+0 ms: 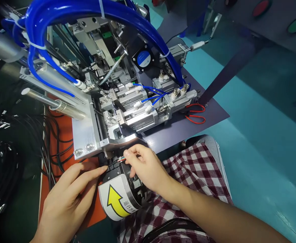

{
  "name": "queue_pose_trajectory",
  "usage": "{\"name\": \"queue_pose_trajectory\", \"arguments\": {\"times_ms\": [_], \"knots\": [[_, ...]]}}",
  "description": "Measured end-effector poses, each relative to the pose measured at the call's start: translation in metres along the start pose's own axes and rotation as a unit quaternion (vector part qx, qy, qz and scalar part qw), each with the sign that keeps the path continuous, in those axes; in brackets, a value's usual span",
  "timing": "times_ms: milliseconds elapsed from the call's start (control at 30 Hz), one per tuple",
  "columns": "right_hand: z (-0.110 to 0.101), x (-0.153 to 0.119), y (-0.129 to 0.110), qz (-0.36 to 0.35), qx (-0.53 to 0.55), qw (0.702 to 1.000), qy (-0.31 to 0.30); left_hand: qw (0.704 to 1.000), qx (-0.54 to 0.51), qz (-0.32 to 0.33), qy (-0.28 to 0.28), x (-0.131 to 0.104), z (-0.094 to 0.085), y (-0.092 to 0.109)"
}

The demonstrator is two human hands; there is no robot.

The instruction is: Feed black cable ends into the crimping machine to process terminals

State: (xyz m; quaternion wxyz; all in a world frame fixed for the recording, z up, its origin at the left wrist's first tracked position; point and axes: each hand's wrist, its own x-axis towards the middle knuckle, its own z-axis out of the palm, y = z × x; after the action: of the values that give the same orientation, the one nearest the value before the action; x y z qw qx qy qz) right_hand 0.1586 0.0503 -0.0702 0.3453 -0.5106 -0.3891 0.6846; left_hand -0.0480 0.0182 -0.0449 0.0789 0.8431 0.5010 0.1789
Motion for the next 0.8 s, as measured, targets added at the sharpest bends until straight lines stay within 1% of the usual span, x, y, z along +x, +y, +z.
{"name": "queue_pose_trajectory", "arguments": {"times_ms": [133,300,367,400,467,533,600,700,800], "knots": [[0.008,-0.001,-0.001,0.000,0.027,0.999,0.020,1.000,-0.011,0.008,0.003,-0.002,0.002,-0.003],[0.010,-0.001,-0.001,-0.002,-0.037,0.999,0.024,0.999,0.001,0.018,0.030,-0.003,0.002,-0.005],[0.009,0.000,-0.002,-0.011,-0.055,0.998,0.035,0.999,0.006,0.029,0.023,-0.003,0.000,-0.004],[0.007,0.001,-0.002,-0.009,-0.053,0.998,0.030,0.999,0.012,0.031,0.009,-0.003,-0.001,-0.004],[0.004,0.003,-0.003,0.021,-0.022,1.000,-0.002,0.999,0.025,0.032,-0.017,-0.003,-0.004,-0.004],[-0.001,0.005,-0.005,0.060,0.027,0.997,-0.029,0.999,0.033,0.025,-0.030,-0.003,-0.007,-0.004],[-0.005,0.006,-0.007,0.071,0.062,0.995,-0.038,0.999,0.035,0.019,-0.034,-0.003,-0.007,-0.003],[-0.007,0.006,-0.011,0.066,0.054,0.995,-0.046,0.999,0.035,0.012,-0.029,-0.003,-0.007,-0.003],[-0.006,0.007,-0.014,0.075,0.022,0.996,-0.036,0.999,0.037,0.008,-0.027,-0.004,-0.007,-0.003]]}}
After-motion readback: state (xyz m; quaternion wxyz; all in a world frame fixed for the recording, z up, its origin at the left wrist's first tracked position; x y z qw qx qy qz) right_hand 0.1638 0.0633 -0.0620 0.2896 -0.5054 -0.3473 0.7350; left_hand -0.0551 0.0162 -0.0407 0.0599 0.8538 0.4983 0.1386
